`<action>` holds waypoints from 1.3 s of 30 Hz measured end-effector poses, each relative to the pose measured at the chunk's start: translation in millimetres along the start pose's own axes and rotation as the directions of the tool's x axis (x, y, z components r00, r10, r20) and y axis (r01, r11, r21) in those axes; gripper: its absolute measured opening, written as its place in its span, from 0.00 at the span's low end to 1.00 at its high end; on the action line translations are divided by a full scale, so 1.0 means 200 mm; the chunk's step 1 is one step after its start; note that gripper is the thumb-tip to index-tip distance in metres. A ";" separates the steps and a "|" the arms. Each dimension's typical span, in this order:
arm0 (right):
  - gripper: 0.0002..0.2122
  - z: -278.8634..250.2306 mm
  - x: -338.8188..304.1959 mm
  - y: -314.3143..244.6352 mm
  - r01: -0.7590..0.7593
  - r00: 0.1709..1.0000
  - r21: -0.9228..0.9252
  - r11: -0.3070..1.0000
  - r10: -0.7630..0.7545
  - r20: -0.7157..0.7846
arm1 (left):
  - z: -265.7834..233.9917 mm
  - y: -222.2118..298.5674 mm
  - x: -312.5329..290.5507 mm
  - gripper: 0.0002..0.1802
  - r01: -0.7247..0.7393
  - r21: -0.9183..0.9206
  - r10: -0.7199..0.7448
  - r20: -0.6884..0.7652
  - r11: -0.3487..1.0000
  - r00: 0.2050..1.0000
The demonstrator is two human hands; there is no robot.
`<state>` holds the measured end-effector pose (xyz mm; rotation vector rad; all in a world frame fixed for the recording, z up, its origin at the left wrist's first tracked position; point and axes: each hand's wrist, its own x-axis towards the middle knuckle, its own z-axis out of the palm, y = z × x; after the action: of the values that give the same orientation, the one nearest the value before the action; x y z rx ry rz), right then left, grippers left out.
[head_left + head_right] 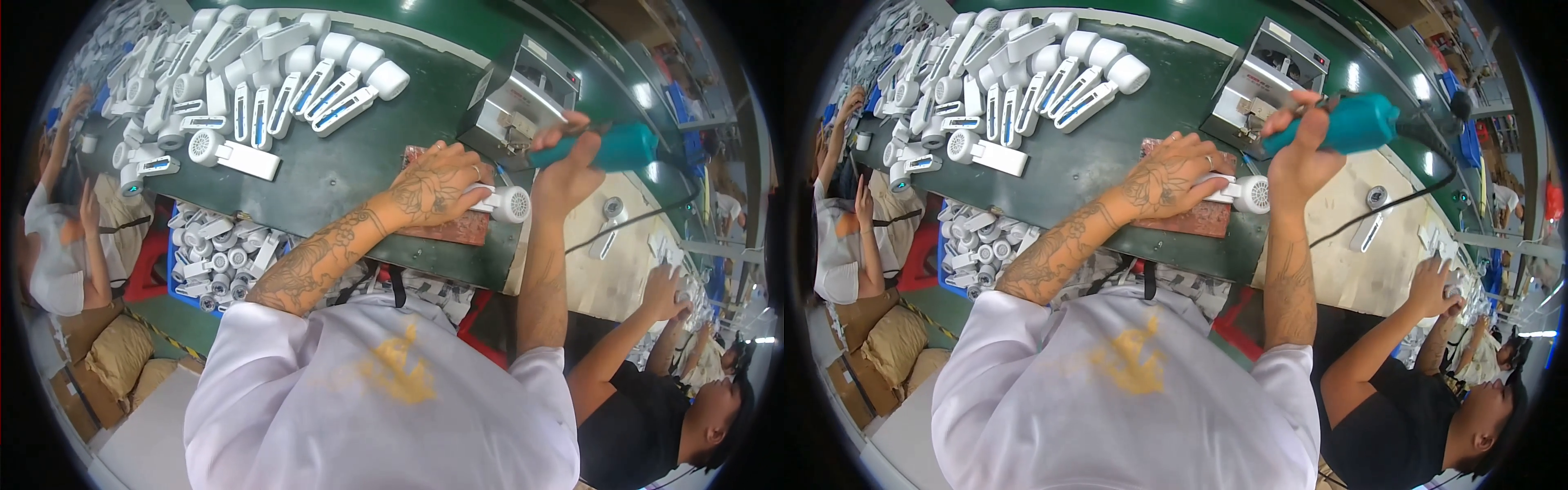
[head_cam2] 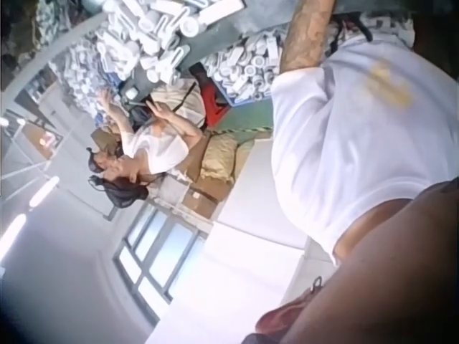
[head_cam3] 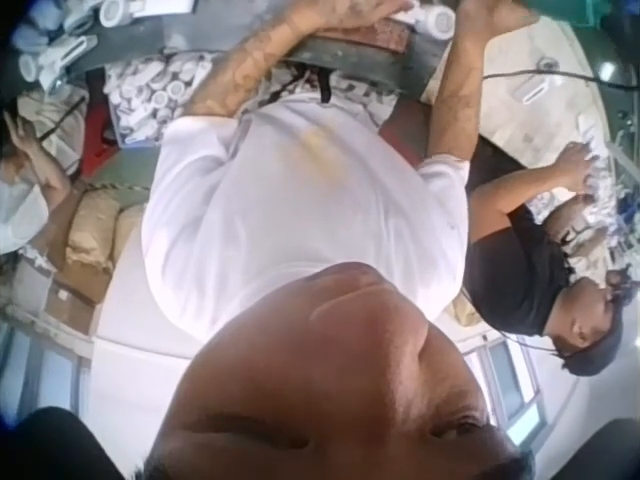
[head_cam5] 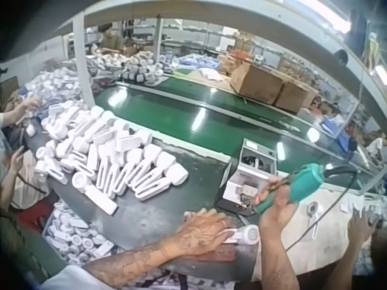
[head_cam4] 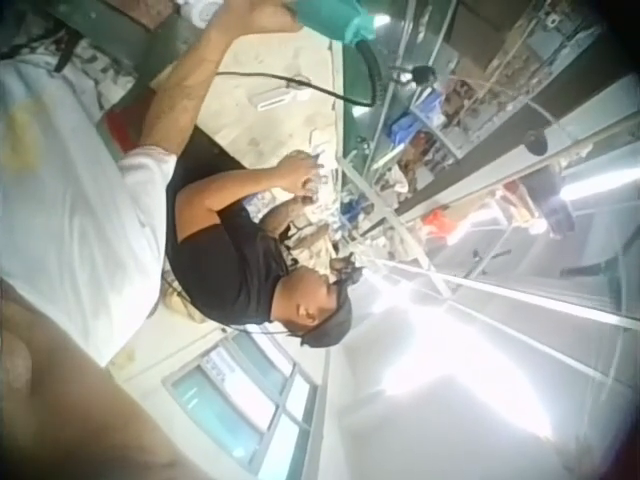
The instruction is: The person assembles plastic device housings by securing internal components into the plastic housings with an electric screwdriver on a factory assembly line.
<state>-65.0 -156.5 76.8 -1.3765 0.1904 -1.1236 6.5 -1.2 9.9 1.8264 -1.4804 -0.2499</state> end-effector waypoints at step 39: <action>0.25 -0.10 -0.30 -0.06 -0.134 0.988 -0.016 0.991 0.135 0.072 | 0.02 0.03 0.01 0.11 0.038 -0.032 -0.038 -0.014 0.999 0.999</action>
<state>-115.0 -124.0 52.8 -1.3915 0.2334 -0.9600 1.3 -4.2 11.5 1.8289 -1.4255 -0.2766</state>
